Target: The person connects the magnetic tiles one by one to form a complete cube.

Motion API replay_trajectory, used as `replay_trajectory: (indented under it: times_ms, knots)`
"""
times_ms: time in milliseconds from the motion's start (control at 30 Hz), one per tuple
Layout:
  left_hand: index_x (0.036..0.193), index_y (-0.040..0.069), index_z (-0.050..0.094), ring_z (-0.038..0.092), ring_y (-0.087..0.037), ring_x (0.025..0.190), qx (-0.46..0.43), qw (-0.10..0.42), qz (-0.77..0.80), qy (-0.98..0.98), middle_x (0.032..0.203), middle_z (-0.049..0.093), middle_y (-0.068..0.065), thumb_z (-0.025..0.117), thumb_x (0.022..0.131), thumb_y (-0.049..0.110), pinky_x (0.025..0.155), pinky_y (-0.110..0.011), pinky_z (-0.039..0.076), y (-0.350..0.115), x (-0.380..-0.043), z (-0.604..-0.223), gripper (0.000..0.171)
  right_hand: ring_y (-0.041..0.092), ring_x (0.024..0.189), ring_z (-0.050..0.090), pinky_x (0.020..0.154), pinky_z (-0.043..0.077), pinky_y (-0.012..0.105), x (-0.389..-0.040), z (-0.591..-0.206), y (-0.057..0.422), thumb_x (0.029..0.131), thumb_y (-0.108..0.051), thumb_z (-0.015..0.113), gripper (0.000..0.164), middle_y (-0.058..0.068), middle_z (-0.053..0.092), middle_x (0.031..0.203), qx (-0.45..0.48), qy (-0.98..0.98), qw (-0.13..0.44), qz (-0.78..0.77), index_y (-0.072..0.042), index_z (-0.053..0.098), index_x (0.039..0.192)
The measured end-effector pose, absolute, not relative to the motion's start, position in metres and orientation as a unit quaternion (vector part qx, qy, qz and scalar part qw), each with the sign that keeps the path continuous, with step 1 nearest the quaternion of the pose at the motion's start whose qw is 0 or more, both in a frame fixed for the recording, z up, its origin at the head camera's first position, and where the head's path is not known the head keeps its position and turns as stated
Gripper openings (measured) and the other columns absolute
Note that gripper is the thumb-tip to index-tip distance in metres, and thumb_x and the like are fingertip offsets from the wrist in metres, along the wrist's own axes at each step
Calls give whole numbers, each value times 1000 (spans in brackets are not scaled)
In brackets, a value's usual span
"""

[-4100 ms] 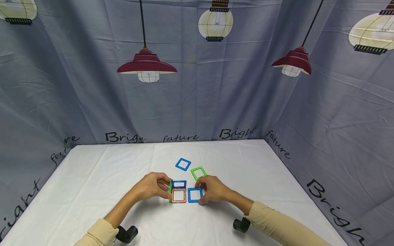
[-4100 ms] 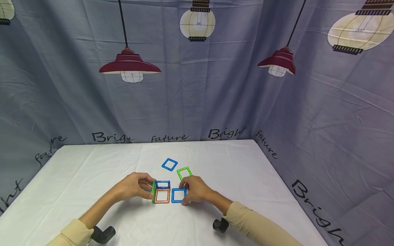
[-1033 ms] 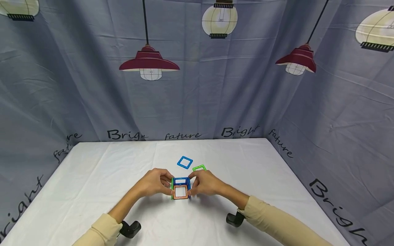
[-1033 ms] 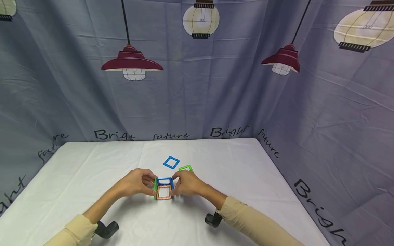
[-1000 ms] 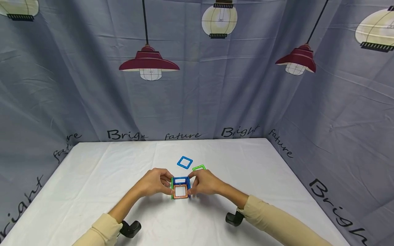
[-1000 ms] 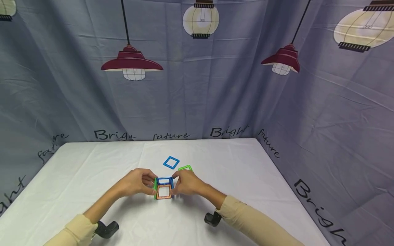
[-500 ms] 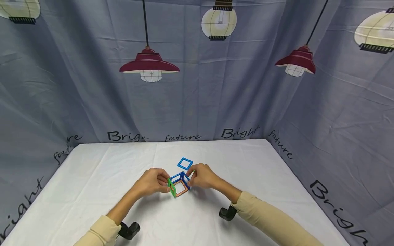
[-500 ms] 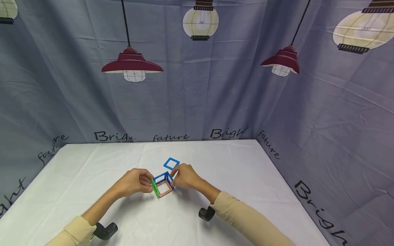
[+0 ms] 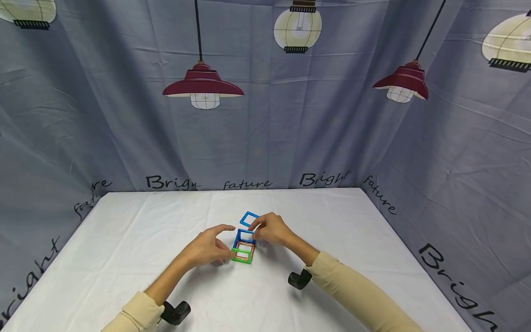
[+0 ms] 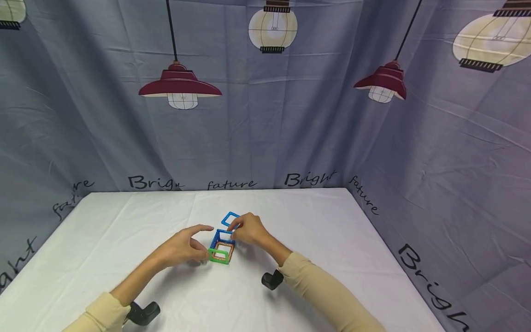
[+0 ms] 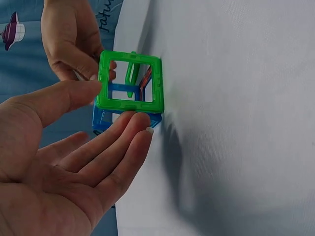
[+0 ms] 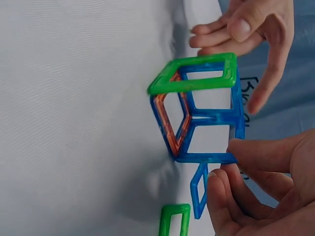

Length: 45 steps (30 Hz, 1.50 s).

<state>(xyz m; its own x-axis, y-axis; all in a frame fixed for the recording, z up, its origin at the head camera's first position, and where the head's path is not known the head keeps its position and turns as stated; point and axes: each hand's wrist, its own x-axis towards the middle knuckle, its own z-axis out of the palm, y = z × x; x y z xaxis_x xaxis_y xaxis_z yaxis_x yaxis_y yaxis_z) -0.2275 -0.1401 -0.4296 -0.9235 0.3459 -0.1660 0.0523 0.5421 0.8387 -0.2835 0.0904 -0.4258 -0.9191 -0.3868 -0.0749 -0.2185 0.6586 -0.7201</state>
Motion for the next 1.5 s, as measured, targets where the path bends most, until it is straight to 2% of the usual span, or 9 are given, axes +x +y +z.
replay_trajectory:
  times_ms: [167,367,500,633,833,1033,1233,1367,1500]
  knots:
    - [154,16,42,70,-21,71,124,154,471,860,84,77,-4,81,85,19,63,-32,52,-136,-228,-433,80,14,74,59,64,47,25,-287,-426,89,84,-9,77,14,1,75,89,-151,905,106,-383,-12,81,97]
    - [147,17,52,70,-20,70,121,127,471,864,82,76,-5,81,85,21,62,-32,52,-133,-230,-437,69,14,79,59,69,47,26,-287,-426,88,84,-9,78,13,0,76,91,-151,907,95,-382,-12,81,97]
    - [134,21,65,71,-19,90,113,85,453,880,103,75,-5,87,79,19,76,-38,57,-131,-231,-439,60,15,79,58,70,46,27,-288,-427,88,84,-9,79,13,0,75,89,-149,905,97,-386,-12,81,96]
    - [123,20,72,69,-28,112,115,66,448,884,125,71,-7,88,76,18,93,-49,56,-129,-233,-440,50,16,79,57,71,46,28,-289,-429,89,84,-11,79,13,0,74,88,-148,905,99,-387,-12,81,96]
    - [120,14,72,64,-33,125,132,80,470,869,131,69,-5,88,77,16,104,-52,51,-131,-238,-442,46,15,80,59,71,48,29,-290,-431,90,85,-13,78,12,0,75,90,-154,902,98,-391,-13,81,96]
    - [120,11,71,63,-34,126,137,89,478,863,130,70,-6,88,77,15,104,-52,51,-133,-243,-443,46,12,79,65,72,53,27,-291,-430,93,86,-14,77,10,-1,77,91,-148,895,110,-406,-14,80,96]
    - [118,10,71,64,-33,126,132,89,478,864,131,69,-8,89,75,14,103,-50,52,-133,-244,-442,46,13,86,64,77,53,30,-293,-425,99,86,-15,78,14,-2,77,96,-145,898,103,-402,-12,80,100]
    - [117,7,70,65,-32,124,132,94,486,859,128,71,-11,90,74,12,100,-46,54,-134,-246,-441,47,14,86,64,77,53,30,-300,-422,106,84,-15,81,20,0,76,95,-126,902,98,-401,-10,79,104]
    - [119,3,68,68,-29,119,132,108,502,848,124,72,-14,89,74,9,99,-44,55,-134,-247,-441,49,16,93,64,86,53,36,-309,-423,116,81,-14,84,33,7,75,103,-106,907,97,-396,-9,76,112]
